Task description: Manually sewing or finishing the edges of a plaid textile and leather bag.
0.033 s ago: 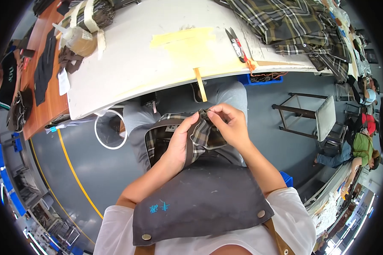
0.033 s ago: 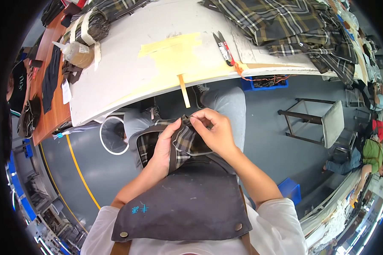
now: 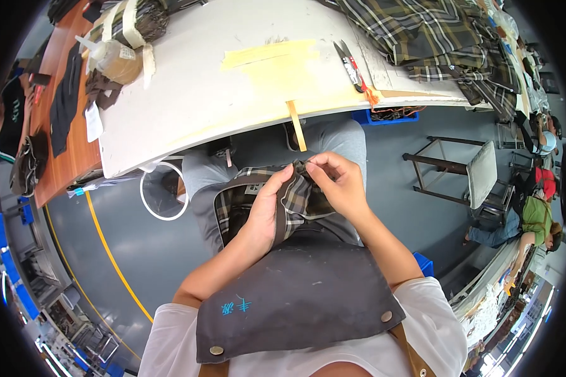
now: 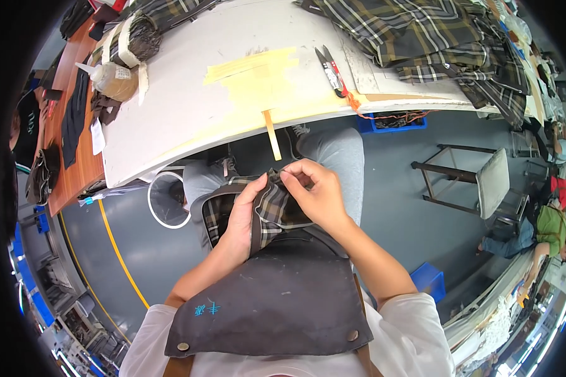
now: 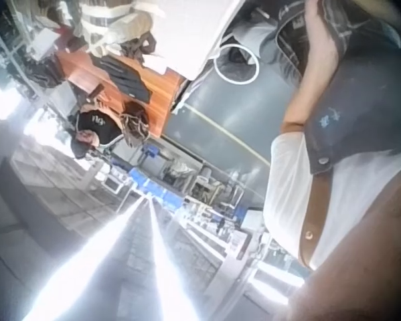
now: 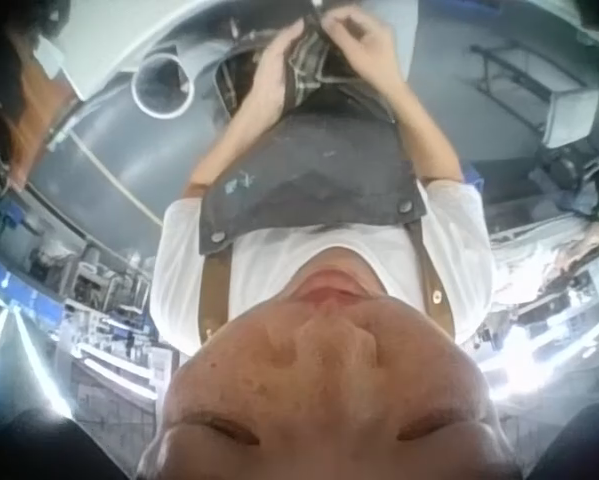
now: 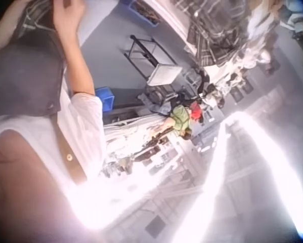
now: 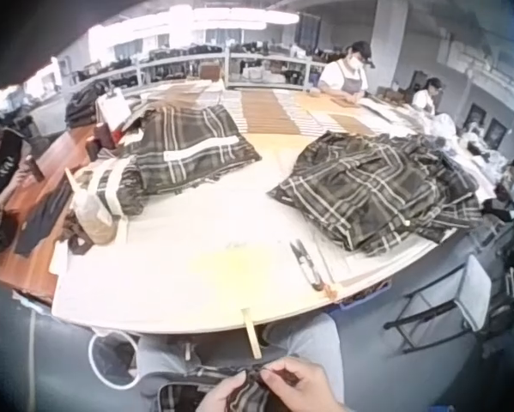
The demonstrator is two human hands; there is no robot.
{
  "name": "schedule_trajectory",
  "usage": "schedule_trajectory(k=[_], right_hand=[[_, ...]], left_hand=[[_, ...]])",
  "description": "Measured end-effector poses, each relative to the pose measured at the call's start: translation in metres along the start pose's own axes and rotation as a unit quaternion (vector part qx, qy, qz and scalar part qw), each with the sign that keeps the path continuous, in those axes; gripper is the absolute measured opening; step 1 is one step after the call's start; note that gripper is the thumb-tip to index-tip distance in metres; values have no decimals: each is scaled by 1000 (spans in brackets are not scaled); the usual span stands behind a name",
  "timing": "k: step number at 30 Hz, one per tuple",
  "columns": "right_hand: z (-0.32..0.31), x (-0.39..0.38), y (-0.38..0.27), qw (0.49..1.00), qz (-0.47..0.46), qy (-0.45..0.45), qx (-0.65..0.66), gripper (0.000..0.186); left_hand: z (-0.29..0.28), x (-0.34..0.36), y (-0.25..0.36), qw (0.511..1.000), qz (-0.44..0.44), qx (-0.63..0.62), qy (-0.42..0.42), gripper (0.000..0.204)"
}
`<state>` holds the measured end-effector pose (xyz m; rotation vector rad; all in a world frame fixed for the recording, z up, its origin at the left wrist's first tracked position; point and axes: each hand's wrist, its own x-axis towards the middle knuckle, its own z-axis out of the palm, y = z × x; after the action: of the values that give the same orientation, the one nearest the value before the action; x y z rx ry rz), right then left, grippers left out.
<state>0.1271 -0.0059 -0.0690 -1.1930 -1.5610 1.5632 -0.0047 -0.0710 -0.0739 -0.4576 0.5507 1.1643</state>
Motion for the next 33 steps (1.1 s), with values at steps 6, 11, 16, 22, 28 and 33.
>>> schedule_trajectory(k=[6, 11, 16, 22, 28, 33], right_hand=[[2, 12, 6, 998, 50, 19, 42, 6], [-1, 11, -5, 996, 53, 41, 60, 7], [1, 16, -11, 996, 64, 50, 25, 7], [6, 30, -21, 993, -22, 78, -87, 7], [-3, 39, -23, 996, -35, 49, -72, 13], [-20, 21, 6, 986, -92, -56, -128, 13]], left_hand=[[5, 12, 6, 998, 27, 17, 62, 21], [23, 8, 3, 998, 20, -3, 66, 21], [22, 9, 8, 999, 29, -1, 31, 24], [18, 17, 28, 999, 26, 36, -25, 25], [3, 24, 66, 973, -1, 226, -40, 27], [-10, 46, 61, 972, 52, 219, -59, 29]])
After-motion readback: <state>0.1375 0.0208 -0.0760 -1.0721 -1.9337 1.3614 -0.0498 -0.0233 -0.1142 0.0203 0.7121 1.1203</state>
